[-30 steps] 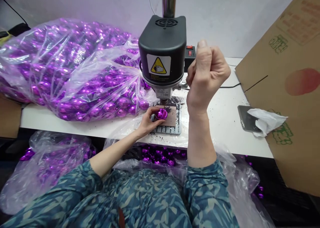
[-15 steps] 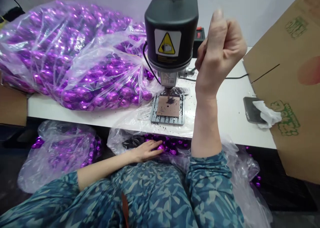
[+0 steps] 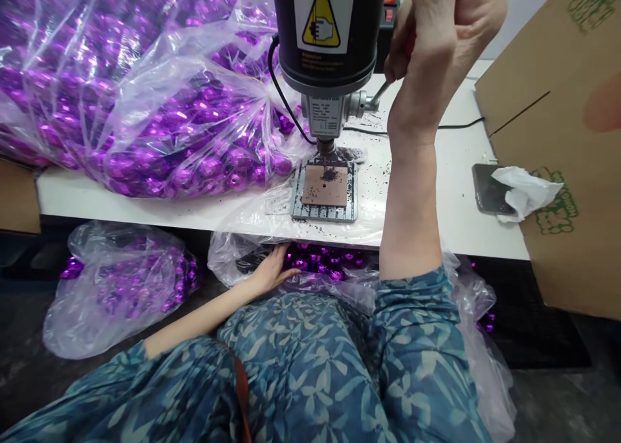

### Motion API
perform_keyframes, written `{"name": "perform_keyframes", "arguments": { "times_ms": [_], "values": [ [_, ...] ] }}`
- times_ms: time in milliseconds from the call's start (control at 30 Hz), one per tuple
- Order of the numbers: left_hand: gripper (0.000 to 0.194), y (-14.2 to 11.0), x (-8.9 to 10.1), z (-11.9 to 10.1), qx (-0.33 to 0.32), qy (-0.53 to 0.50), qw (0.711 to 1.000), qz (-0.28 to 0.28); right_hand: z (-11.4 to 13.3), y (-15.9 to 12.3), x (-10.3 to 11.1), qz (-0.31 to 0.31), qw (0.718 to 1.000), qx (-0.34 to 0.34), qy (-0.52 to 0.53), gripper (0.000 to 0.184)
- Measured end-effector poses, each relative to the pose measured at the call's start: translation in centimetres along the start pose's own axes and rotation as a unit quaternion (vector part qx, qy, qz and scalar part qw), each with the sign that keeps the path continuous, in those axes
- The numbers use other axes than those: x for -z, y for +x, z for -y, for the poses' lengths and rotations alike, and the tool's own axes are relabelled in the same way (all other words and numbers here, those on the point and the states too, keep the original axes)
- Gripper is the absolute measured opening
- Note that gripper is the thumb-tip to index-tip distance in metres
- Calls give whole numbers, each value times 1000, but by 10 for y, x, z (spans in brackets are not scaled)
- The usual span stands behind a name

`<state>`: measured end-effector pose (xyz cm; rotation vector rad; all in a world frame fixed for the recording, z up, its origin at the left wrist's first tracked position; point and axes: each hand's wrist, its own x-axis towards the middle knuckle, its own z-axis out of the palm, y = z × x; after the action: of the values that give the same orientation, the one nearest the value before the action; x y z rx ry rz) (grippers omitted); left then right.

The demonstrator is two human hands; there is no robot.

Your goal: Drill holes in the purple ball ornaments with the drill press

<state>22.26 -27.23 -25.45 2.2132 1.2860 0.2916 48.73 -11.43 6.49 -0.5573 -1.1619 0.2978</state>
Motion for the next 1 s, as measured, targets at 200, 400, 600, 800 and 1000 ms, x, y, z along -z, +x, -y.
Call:
{"name": "perform_keyframes", "arguments": {
  "times_ms": [200, 400, 600, 800, 1000],
  "values": [
    [32, -22, 19, -8, -7, 143, 974, 175, 3, -1, -1, -18, 997, -17, -68, 40],
    [25, -29, 33, -25, -22, 138, 960, 244, -14, 7, 8, 24, 993, -64, -98, 24],
    [18, -38, 48, -38, -54, 65, 965, 247, -20, 13, 11, 19, 991, -58, -122, 21],
    [59, -35, 59, -21, -99, 72, 968, 220, 32, -38, 34, 23, 927, 17, -374, 28],
    [37, -36, 58, 13, -71, 179, 958, 214, 55, -223, 94, 314, 860, -13, -402, 35]
  ]
}}
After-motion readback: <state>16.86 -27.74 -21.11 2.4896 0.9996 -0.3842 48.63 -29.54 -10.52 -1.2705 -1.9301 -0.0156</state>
